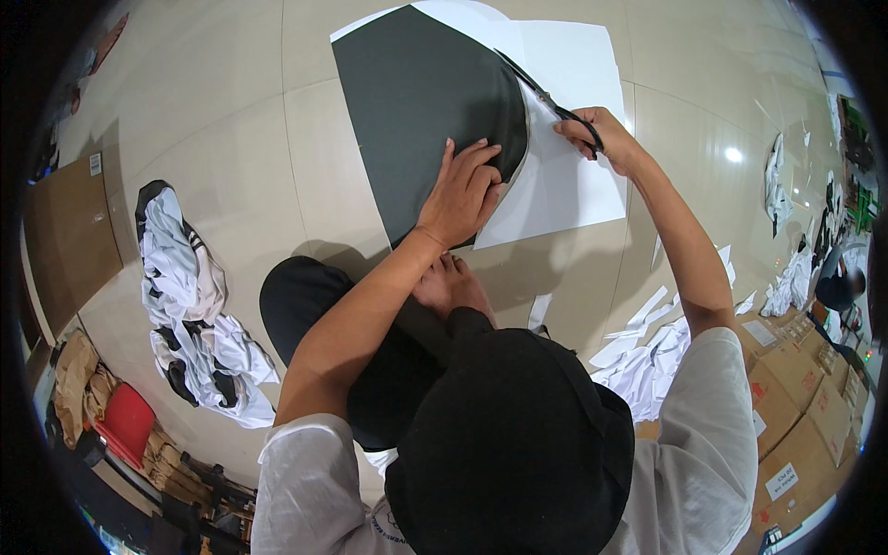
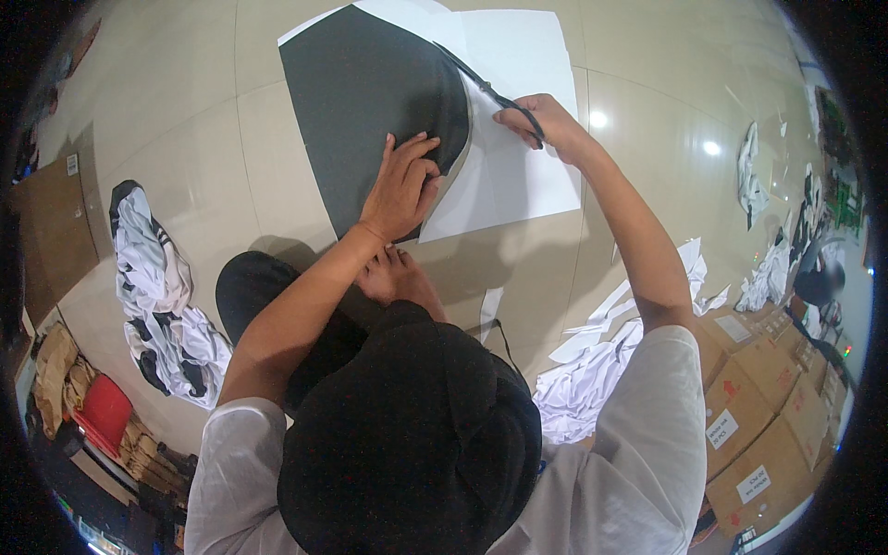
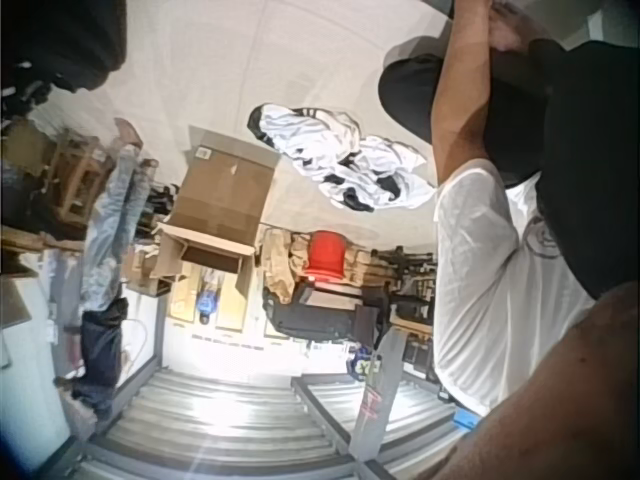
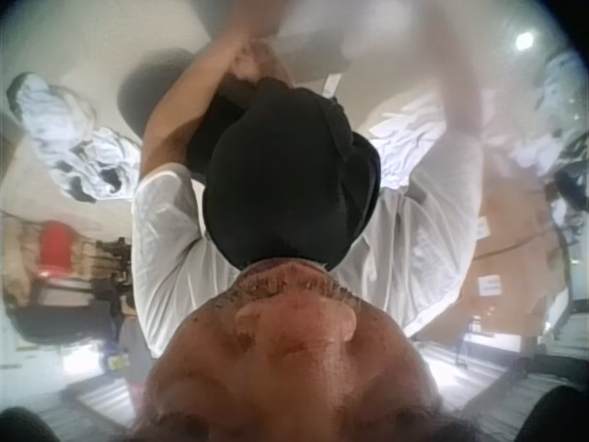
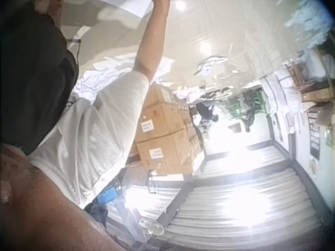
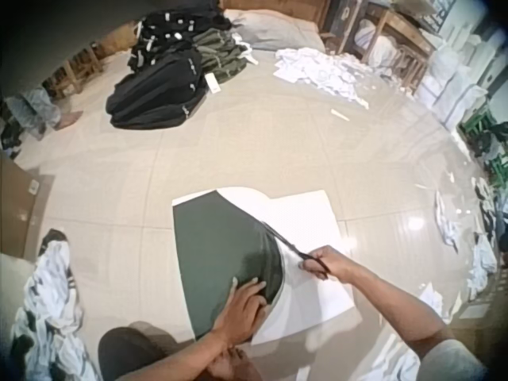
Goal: The person sits on the floor and uses scissors to cut a dark fabric piece along the edge of a white paper template. The person adjusts the fabric and template multiple times while cutting around the curved outline.
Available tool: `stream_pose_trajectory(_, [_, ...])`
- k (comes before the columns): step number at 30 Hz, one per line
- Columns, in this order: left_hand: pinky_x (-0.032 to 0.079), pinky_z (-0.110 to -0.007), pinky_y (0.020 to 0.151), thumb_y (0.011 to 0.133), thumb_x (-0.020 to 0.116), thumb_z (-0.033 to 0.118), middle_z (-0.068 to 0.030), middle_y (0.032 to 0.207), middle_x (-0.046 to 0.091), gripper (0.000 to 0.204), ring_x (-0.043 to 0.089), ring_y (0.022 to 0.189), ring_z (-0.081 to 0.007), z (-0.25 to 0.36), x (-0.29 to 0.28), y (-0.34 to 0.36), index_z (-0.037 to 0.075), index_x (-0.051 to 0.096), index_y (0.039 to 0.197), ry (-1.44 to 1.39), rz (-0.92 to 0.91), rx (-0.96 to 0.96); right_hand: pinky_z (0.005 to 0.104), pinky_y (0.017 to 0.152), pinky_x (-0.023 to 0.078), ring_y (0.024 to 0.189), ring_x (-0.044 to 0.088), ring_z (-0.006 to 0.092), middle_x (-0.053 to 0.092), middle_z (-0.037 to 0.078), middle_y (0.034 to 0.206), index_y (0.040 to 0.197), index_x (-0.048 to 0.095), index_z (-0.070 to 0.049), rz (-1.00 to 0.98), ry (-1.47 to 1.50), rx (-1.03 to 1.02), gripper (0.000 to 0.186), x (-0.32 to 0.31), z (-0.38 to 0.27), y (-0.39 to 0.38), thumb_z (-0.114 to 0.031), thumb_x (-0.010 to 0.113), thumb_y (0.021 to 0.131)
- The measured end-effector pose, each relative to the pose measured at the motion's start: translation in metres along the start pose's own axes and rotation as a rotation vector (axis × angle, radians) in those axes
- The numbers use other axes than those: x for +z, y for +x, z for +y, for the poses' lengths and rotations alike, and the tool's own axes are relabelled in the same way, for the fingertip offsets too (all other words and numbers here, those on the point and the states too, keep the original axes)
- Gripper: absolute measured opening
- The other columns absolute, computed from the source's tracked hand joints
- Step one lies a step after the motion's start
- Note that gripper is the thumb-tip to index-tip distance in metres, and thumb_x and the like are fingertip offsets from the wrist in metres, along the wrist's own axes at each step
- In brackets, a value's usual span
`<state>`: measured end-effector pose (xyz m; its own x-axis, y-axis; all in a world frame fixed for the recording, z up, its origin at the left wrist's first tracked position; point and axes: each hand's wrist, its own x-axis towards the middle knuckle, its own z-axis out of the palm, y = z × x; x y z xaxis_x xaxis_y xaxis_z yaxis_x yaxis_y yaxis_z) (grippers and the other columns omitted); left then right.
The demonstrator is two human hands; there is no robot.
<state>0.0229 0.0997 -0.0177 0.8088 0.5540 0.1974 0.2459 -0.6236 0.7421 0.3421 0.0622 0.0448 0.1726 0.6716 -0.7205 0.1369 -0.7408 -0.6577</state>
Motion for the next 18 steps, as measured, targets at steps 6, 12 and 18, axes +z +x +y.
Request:
stream_pose_trajectory(6, [0.023,-0.071,0.131,0.105,0.066,0.017,-0.0134,0.153,0.056,0.013,0.048,0.153,-0.0362,0.000,-0.001,0.000,0.011,0.058,0.113,0.002,-0.006,0.005,0.0257,0.049,0.035,0.055,0.051,0.0088,0.057,-0.002,0.064,0.077,0.071,-0.008,0.005,0.001,-0.010,0.035,0.003,-0.007,0.005,-0.038,0.086,0.087])
stream_pose_trajectory(12, [0.023,-0.071,0.131,0.105,0.066,0.017,-0.0133,0.153,0.056,0.014,0.048,0.153,-0.0360,0.000,0.000,0.000,0.011,0.057,0.113,0.004,0.003,0.010,0.0241,0.048,0.036,0.051,0.049,0.0063,0.055,-0.004,0.060,0.077,0.071,-0.010,0.005,-0.044,-0.028,0.029,0.000,-0.009,0.012,-0.032,0.083,0.092])
stream_pose_trajectory(18, [0.023,-0.070,0.131,0.106,0.066,0.018,-0.0129,0.152,0.056,0.013,0.048,0.153,-0.0352,0.000,0.000,0.000,0.011,0.058,0.114,0.008,0.006,0.011,0.0260,0.048,0.033,0.048,0.046,0.0075,0.054,-0.002,0.058,0.072,0.066,-0.009,0.008,-0.093,-0.019,0.031,-0.007,-0.010,0.016,-0.029,0.084,0.087])
